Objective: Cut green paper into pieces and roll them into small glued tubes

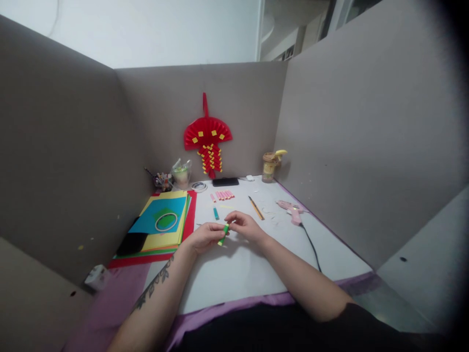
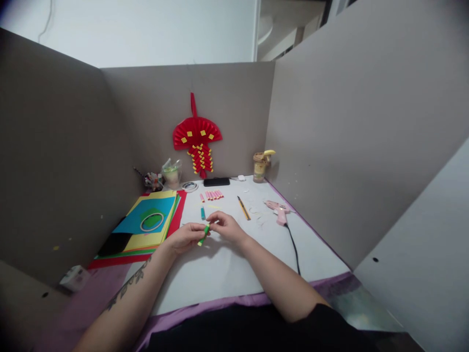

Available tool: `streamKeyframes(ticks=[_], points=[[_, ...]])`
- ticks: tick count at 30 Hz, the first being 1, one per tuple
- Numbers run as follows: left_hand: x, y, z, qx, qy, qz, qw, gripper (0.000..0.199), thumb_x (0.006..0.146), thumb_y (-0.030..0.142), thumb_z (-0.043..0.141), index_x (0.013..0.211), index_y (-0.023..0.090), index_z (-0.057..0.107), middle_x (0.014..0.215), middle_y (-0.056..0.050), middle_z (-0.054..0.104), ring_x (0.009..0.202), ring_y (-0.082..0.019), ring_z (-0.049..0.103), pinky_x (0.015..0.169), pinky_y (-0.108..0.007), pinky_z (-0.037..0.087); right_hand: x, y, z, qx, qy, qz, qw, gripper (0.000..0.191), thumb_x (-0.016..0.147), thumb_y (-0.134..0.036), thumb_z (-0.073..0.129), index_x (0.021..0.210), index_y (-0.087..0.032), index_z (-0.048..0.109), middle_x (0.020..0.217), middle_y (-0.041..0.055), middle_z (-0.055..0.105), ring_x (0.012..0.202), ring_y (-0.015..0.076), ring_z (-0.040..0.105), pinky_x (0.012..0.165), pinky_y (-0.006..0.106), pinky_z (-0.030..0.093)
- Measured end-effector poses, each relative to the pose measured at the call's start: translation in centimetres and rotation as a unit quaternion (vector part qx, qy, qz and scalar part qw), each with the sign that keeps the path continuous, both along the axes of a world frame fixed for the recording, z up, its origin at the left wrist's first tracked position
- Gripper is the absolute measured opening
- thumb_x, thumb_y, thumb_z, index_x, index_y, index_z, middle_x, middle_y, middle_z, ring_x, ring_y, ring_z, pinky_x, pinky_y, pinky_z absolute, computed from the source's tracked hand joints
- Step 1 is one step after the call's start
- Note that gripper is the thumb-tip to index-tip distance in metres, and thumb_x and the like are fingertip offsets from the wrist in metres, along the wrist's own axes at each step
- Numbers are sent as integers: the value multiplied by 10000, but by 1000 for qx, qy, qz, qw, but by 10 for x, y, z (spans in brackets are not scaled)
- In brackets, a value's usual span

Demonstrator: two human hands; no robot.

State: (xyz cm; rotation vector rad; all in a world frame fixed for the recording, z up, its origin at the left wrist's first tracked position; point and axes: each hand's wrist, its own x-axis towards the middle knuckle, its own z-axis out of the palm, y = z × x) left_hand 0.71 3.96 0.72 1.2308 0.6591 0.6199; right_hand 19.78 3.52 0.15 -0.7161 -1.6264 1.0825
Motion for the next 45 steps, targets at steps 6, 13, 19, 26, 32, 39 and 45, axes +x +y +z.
streamKeyframes(ticks=[6, 13, 19, 26, 32, 39, 45], points=[[-3, -1, 5, 2, 21, -16, 1000, 297, 612, 282, 769, 830, 91, 705, 634, -23, 555, 558, -79, 454, 551, -213, 328, 4, -1, 1, 39, -63, 59, 996, 161, 775, -294, 616, 903, -211, 665, 981, 62, 592, 963, 195, 556, 794, 325, 461], [-2, 2, 3, 0, 16, 8, 1000, 368, 601, 304, 775, 906, 111, 702, 715, -42, 613, 577, -82, 476, 553, -209, 324, 4, 1, -3, 23, -60, 52, 997, 133, 772, -284, 611, 868, -200, 648, 939, 49, 572, 873, 172, 567, 755, 316, 465], [-1, 3, 1, -14, -25, 47, 998, 382, 594, 282, 788, 905, 118, 638, 705, -18, 583, 578, -75, 486, 544, -189, 329, 5, 2, -5, 10, -73, 14, 997, 129, 741, -275, 631, 842, -195, 629, 890, 34, 551, 830, 164, 548, 717, 292, 442], [2, 1, 3, -15, -16, 93, 995, 335, 589, 285, 788, 808, 128, 590, 700, 0, 565, 564, -66, 495, 511, -173, 332, 2, 0, -6, -46, -33, 63, 996, 173, 702, -224, 641, 842, -185, 546, 791, -1, 552, 692, 126, 502, 627, 255, 388], [3, 5, -1, -39, -57, 141, 988, 301, 653, 365, 744, 758, 122, 599, 759, -39, 611, 675, -104, 572, 590, -186, 415, -1, -3, -3, -36, -20, 33, 999, 137, 707, -206, 607, 795, -192, 503, 728, -28, 483, 646, 112, 443, 594, 239, 335], [7, 5, 1, 59, -34, 194, 979, 444, 671, 414, 712, 1002, 138, 605, 842, -88, 649, 712, -154, 611, 594, -236, 445, -6, -3, -4, -16, 30, -70, 997, 123, 707, -222, 566, 787, -206, 474, 689, -37, 436, 629, 121, 411, 606, 250, 330], [11, 1, 2, 176, 29, 240, 954, 451, 629, 328, 730, 1020, 140, 604, 741, -37, 624, 627, -134, 580, 526, -222, 432, -10, -3, -4, -12, 34, -120, 992, 132, 707, -244, 553, 775, -213, 444, 679, -33, 405, 611, 125, 394, 580, 254, 330]])
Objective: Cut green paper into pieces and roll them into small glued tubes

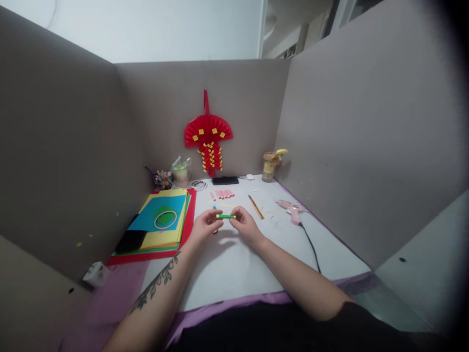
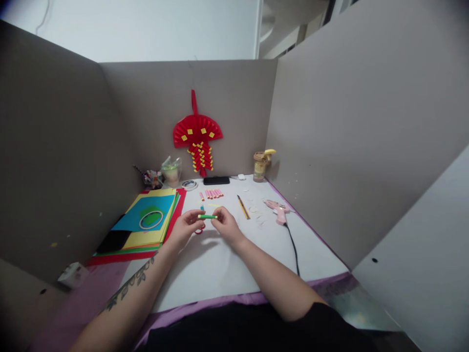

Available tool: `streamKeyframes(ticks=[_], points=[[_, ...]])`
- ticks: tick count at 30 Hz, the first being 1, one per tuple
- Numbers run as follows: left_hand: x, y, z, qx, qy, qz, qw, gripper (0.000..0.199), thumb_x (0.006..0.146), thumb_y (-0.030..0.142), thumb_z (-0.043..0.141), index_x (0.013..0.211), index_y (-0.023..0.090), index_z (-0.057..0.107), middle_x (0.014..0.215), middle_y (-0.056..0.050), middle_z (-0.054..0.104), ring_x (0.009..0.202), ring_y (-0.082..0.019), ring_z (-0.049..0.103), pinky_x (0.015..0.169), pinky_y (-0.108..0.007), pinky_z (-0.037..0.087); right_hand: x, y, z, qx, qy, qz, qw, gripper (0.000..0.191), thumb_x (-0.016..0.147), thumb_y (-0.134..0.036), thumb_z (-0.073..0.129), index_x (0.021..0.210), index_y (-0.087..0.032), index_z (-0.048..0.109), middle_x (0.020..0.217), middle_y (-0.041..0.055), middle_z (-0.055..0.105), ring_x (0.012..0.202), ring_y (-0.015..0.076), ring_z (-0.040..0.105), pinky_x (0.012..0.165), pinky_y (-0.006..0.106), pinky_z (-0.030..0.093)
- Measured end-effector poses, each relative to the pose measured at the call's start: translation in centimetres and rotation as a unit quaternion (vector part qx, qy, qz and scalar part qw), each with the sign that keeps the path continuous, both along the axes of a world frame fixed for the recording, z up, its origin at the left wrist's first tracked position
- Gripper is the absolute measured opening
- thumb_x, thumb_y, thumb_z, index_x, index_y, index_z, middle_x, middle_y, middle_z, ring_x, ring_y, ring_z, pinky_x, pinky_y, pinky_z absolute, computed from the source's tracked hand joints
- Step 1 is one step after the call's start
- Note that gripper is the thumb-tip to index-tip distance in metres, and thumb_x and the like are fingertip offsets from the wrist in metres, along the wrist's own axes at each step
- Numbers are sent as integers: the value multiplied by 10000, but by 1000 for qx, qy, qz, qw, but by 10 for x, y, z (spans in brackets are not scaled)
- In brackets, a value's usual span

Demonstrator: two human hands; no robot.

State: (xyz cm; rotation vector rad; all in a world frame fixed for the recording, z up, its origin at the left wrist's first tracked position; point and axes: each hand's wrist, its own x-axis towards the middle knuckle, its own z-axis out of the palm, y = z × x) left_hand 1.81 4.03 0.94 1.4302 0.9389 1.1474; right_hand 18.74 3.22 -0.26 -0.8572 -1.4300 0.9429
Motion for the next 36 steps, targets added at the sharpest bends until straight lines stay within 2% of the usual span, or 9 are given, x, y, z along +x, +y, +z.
streamKeyframes(ticks=[6, 13, 24, 36], points=[[3, -2, -1, 27, 36, 55, 997, 360, 654, 352, 697, 927, 129, 626, 657, -27, 606, 577, -127, 562, 496, -215, 422, -4, 1, -4, -3, -6, 15, 1000, 140, 700, -234, 556, 778, -209, 443, 689, -31, 417, 626, 124, 407, 588, 252, 342], [5, -2, -2, 45, 60, 68, 995, 309, 666, 341, 677, 887, 129, 630, 636, -15, 594, 533, -106, 523, 493, -214, 406, -6, 0, -7, -1, -18, -1, 1000, 113, 716, -220, 555, 788, -202, 470, 724, -27, 447, 651, 125, 431, 606, 259, 356], [6, 0, -8, 45, 38, 56, 997, 246, 670, 299, 673, 857, 152, 610, 634, 3, 582, 521, -93, 498, 499, -208, 374, -8, -1, -5, -7, -40, -22, 999, 93, 702, -199, 532, 763, -203, 462, 712, -24, 456, 660, 130, 440, 595, 254, 374], [8, -1, -7, 25, 25, 69, 997, 243, 614, 280, 688, 821, 164, 634, 632, -3, 588, 571, -121, 519, 538, -229, 393, -9, 0, -7, -6, -49, -32, 998, 90, 696, -190, 522, 756, -205, 457, 714, -22, 456, 665, 133, 442, 596, 256, 378]])
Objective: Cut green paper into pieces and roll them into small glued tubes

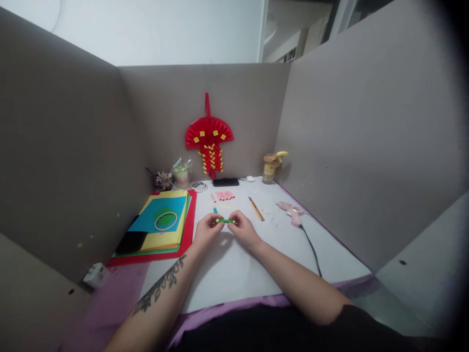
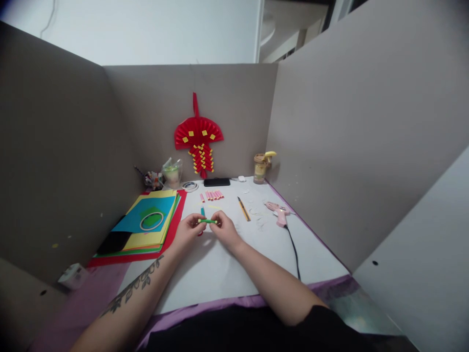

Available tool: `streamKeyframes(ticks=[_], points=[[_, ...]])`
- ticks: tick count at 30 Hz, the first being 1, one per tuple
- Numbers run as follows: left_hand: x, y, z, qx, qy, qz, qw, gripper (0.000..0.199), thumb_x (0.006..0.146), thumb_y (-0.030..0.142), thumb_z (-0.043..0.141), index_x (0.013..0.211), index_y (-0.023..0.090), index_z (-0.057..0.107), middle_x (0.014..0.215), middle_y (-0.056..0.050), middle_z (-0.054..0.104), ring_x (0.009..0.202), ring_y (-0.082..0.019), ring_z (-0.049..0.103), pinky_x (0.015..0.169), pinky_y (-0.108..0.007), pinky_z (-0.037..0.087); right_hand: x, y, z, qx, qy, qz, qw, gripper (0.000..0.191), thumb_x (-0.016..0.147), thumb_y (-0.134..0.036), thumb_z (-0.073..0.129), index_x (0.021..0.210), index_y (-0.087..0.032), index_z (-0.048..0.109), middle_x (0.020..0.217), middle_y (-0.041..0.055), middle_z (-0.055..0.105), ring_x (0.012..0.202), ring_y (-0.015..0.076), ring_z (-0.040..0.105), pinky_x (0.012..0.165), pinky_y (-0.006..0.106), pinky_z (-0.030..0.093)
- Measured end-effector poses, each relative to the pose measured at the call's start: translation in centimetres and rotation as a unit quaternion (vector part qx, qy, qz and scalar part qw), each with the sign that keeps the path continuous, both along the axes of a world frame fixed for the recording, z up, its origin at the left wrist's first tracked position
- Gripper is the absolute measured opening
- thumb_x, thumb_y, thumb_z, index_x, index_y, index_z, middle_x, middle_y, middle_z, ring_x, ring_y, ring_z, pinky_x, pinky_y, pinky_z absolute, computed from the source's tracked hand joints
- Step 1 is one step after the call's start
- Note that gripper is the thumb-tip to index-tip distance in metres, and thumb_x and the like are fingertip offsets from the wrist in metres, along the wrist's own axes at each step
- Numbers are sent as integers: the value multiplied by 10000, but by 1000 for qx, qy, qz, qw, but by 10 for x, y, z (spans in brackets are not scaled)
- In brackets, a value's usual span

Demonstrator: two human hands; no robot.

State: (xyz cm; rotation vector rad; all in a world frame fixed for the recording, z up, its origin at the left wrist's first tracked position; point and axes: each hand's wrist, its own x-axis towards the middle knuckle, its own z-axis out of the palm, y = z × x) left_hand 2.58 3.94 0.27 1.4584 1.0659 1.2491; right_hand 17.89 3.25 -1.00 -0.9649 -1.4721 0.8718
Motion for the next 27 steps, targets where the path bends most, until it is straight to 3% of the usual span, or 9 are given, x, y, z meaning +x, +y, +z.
streamKeyframes(ticks=[14, 27], points=[[2, -1, 2, 5, 2, 3, 1000, 285, 648, 308, 683, 883, 154, 632, 615, 7, 572, 538, -107, 498, 519, -220, 373, 0, 4, -4, -4, 21, -12, 1000, 109, 674, -188, 536, 741, -208, 453, 694, -32, 444, 647, 133, 429, 581, 252, 363], [1, 0, 1, -15, -44, -19, 999, 330, 685, 324, 677, 945, 132, 614, 780, -56, 642, 640, -126, 573, 544, -218, 422, 1, 4, -4, -8, 26, -1, 1000, 116, 684, -183, 543, 753, -203, 452, 687, -39, 438, 637, 125, 422, 587, 251, 345]])
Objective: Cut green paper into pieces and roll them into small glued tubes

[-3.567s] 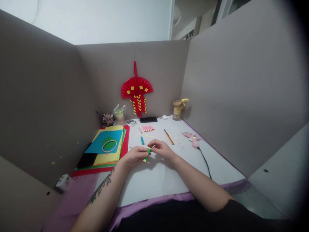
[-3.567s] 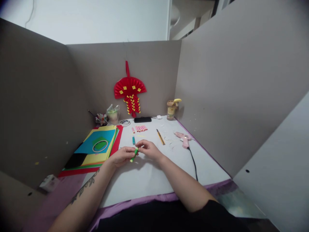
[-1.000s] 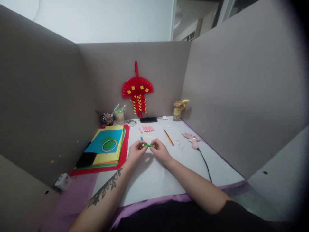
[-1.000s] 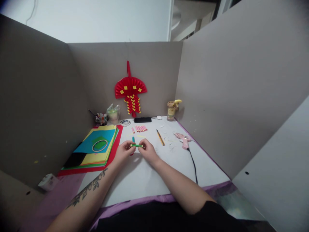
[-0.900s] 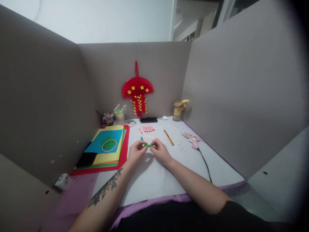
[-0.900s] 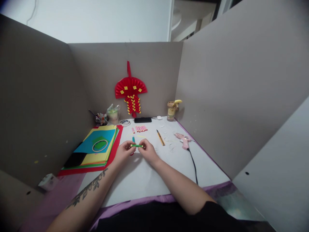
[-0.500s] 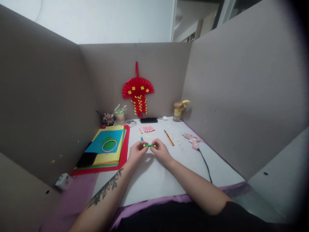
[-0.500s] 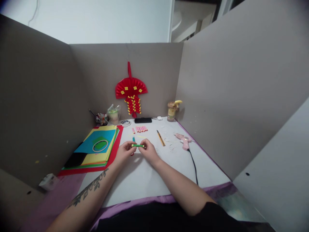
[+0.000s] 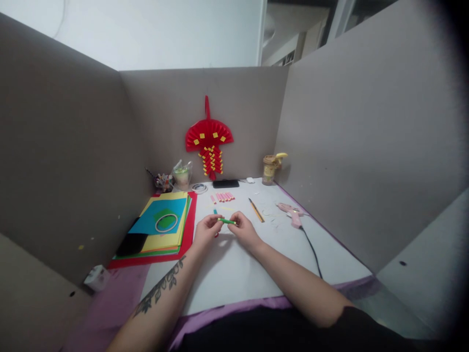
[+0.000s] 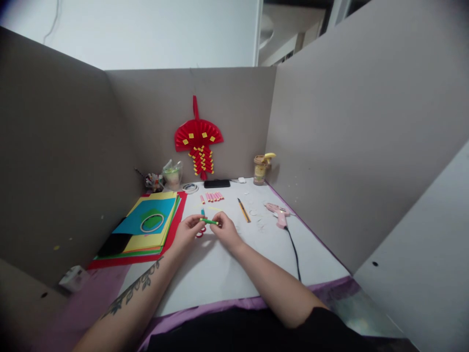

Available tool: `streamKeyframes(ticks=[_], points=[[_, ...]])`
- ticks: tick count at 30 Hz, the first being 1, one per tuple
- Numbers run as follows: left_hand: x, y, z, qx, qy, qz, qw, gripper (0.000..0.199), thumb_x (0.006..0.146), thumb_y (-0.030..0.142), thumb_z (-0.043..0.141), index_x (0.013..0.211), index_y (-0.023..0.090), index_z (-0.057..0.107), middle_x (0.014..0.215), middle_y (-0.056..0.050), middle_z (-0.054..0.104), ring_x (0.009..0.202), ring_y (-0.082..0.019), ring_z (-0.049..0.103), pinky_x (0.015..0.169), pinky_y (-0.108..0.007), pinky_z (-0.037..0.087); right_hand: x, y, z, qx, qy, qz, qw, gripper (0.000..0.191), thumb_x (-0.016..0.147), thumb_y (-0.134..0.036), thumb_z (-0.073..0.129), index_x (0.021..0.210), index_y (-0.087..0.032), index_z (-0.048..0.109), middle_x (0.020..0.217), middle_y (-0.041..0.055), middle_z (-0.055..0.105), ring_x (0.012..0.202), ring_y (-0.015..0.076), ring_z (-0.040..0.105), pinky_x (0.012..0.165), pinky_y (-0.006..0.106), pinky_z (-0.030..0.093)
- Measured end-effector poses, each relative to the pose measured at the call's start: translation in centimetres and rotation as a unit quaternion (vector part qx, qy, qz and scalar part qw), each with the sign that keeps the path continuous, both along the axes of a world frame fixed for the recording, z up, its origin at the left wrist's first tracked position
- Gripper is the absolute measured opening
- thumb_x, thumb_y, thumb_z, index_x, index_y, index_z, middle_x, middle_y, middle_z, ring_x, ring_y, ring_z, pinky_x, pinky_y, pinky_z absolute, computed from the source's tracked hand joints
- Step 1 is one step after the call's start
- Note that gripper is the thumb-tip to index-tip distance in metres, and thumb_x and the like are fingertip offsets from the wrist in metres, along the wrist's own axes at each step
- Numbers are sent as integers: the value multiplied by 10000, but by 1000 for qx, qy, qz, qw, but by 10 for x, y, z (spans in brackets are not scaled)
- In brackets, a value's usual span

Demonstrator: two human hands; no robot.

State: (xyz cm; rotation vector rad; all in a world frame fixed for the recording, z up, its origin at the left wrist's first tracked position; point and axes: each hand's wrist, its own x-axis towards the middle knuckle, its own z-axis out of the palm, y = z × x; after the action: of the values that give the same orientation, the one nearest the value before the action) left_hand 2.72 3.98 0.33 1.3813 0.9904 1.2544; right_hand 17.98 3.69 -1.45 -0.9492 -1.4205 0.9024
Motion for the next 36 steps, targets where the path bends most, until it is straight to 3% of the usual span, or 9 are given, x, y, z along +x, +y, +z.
streamKeyframes(ticks=[5, 9, 16, 22, 31, 36], points=[[0, 0, 0, 26, -52, 18, 998, 383, 676, 290, 691, 995, 187, 505, 924, -50, 622, 696, -116, 592, 573, -207, 453, 0, 1, 0, -8, 17, -2, 1000, 123, 683, -183, 549, 760, -198, 455, 668, -49, 425, 604, 114, 399, 574, 243, 325], [-3, 1, -1, 78, 5, 51, 996, 251, 680, 313, 678, 828, 173, 530, 831, -15, 572, 657, -104, 575, 534, -189, 451, 0, 2, 0, -2, 28, -13, 1000, 131, 678, -188, 562, 761, -198, 461, 671, -51, 422, 606, 113, 399, 584, 244, 326], [-6, -2, 5, 121, 70, 57, 989, 152, 701, 294, 643, 758, 160, 599, 857, -30, 530, 705, -118, 554, 521, -190, 452, 0, 2, -1, 14, 31, -7, 999, 121, 679, -189, 563, 754, -201, 469, 688, -42, 443, 637, 124, 423, 588, 244, 342], [-7, -4, 9, 121, 81, 57, 988, 132, 678, 272, 652, 652, 153, 602, 839, -40, 549, 758, -141, 553, 562, -205, 445, 1, 1, 0, 17, 18, -14, 1000, 104, 682, -183, 557, 747, -198, 477, 686, -43, 445, 622, 118, 415, 590, 246, 342], [-13, 4, 6, 137, 95, 33, 985, 94, 689, 241, 647, 649, 162, 613, 845, -40, 565, 841, -162, 555, 716, -253, 441, 1, 0, 2, 4, 23, 0, 1000, 115, 679, -193, 563, 752, -200, 474, 677, -45, 436, 606, 117, 408, 576, 247, 333], [-13, 4, 4, 125, 98, 32, 987, 110, 691, 268, 651, 707, 161, 630, 860, -45, 566, 792, -156, 561, 650, -243, 445, 2, 1, -1, 1, 29, -7, 1000, 118, 681, -196, 565, 759, -199, 476, 670, -47, 429, 597, 112, 397, 579, 249, 326]])
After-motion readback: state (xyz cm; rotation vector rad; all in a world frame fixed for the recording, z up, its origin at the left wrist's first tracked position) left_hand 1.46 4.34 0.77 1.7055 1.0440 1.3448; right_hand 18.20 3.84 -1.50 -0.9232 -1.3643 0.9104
